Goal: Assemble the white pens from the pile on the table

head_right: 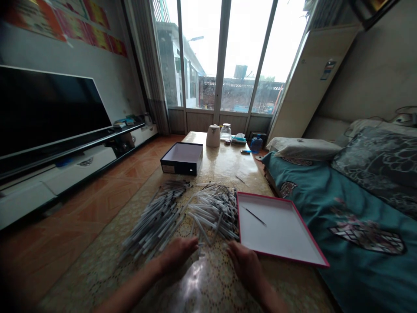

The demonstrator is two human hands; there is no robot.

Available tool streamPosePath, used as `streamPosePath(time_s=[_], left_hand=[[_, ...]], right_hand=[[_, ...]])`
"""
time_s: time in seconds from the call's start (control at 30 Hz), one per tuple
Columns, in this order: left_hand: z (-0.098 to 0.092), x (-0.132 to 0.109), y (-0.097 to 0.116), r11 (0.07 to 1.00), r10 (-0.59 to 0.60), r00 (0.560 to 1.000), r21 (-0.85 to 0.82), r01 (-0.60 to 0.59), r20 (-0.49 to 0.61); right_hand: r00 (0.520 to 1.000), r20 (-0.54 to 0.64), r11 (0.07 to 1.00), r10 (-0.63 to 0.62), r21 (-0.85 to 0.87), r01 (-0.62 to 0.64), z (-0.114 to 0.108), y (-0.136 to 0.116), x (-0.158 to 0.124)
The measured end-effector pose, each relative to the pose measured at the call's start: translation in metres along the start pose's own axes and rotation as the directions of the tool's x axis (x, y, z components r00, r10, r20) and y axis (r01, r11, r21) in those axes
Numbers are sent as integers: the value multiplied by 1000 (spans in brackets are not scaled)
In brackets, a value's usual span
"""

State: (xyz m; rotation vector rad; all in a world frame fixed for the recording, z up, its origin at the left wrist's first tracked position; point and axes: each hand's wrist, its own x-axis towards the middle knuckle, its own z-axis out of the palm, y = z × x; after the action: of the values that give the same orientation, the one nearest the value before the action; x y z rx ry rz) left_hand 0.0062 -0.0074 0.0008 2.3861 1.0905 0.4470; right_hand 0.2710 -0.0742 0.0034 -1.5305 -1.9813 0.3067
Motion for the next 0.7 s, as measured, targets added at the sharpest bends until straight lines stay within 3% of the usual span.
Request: streamPosePath(time_s=[0.1, 0.2, 0.37, 0.43, 0.53, 0.6, 0.7], left_hand=[[8, 10, 17, 992, -40, 997, -126, 31, -63], [8, 14, 28, 962, -78, 981, -271, 28, -178], [-4, 12, 21, 821, -358, 860, -561, 104, -364], [-6, 10, 11, 679, -492, 802, -726, 110, -339], [-4, 3, -2, 395, -661, 705, -918, 39, -255], [1, -4, -5, 203, -724, 662, -977, -64, -194], [12, -14, 0, -35, -759, 646, -986, -163, -80]], right_hand=[[996, 12, 995, 87, 47, -88, 17, -14, 45], [988, -40, 989, 147, -18, -148, 33, -20, 90], [981, -112, 986, 159, -35, -164, 42, -19, 131], [973, -166, 987, 159, 16, -159, 38, -20, 132], [966, -198, 981, 167, 135, -142, 32, -26, 113], [971, -97, 942, 221, 281, -186, 35, -34, 89], [929, 185, 758, 322, 538, -370, 51, -50, 49]])
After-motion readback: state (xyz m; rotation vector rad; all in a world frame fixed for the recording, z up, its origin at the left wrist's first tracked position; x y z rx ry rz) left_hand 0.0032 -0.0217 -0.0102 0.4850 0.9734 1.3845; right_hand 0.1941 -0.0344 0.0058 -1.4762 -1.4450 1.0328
